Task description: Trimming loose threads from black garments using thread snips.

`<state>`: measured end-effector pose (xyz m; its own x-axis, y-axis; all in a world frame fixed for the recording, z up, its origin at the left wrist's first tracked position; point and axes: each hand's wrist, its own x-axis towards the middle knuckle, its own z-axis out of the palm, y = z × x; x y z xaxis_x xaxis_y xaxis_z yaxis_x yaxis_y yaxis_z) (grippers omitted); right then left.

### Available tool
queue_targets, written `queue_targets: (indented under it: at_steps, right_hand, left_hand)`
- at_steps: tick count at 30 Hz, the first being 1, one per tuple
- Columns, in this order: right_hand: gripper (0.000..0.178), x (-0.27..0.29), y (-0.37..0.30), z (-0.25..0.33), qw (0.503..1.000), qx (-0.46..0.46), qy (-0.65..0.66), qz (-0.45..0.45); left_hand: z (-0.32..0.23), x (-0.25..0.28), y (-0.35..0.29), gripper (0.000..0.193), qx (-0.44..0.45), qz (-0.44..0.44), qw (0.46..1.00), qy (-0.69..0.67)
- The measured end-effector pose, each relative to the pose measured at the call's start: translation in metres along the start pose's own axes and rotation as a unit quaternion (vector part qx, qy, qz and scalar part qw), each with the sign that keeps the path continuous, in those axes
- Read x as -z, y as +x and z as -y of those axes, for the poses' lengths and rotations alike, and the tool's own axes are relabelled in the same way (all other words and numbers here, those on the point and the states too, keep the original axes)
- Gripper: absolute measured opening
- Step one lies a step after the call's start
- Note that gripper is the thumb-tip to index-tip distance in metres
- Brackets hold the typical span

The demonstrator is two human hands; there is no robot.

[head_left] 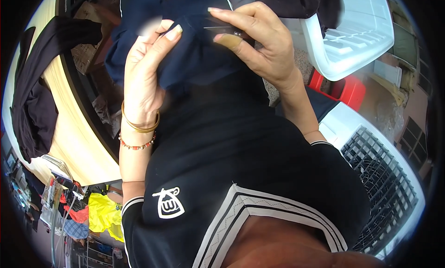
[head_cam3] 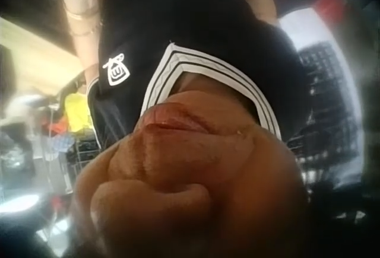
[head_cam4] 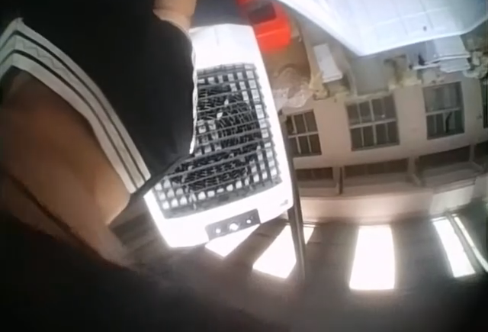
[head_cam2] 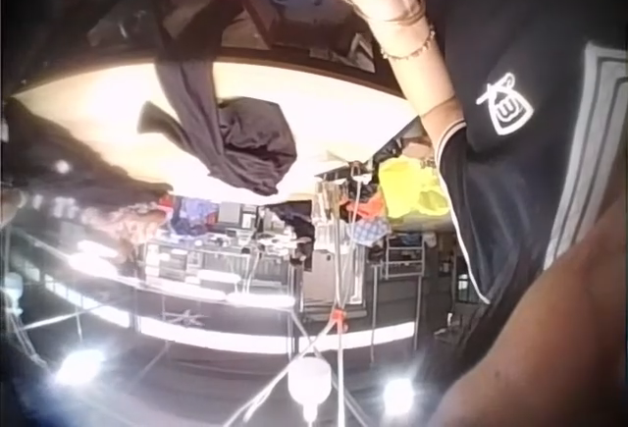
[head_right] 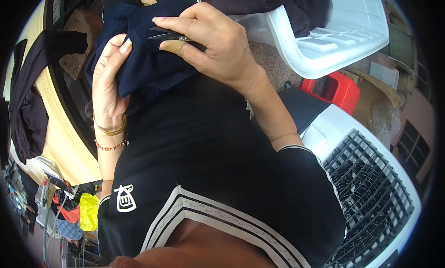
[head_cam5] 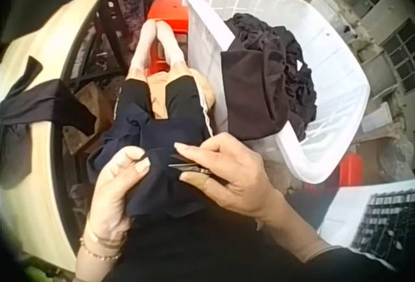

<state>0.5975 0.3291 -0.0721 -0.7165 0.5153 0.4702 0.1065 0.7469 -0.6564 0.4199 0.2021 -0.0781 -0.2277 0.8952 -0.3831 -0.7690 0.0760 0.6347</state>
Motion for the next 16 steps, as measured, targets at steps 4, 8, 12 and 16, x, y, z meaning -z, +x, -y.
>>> queue_targets:
  at_steps: [4, 8, 12, 16]
  right_hand:
    - [0.036, -0.0006, 0.0001, -0.0010, 1.000, 0.005, -0.009, 0.005]
    - [0.034, 0.0017, 0.0004, -0.0036, 0.999, 0.004, 0.032, 0.013]
    - [0.034, 0.0024, 0.0004, -0.0050, 0.999, 0.016, 0.050, 0.016]
    - [0.033, 0.0041, 0.0009, -0.0053, 0.998, 0.022, 0.046, 0.025]
  left_hand:
    - [0.0026, -0.0033, -0.0016, 0.016, -0.041, 0.012, 0.999, 0.034]
    - [0.0018, -0.0020, -0.0034, 0.017, -0.037, 0.035, 0.998, 0.028]
    - [0.0032, 0.0011, -0.0025, 0.017, -0.046, 0.039, 0.997, 0.042]
    - [0.0040, 0.0036, -0.0010, 0.018, -0.047, 0.061, 0.996, 0.036]
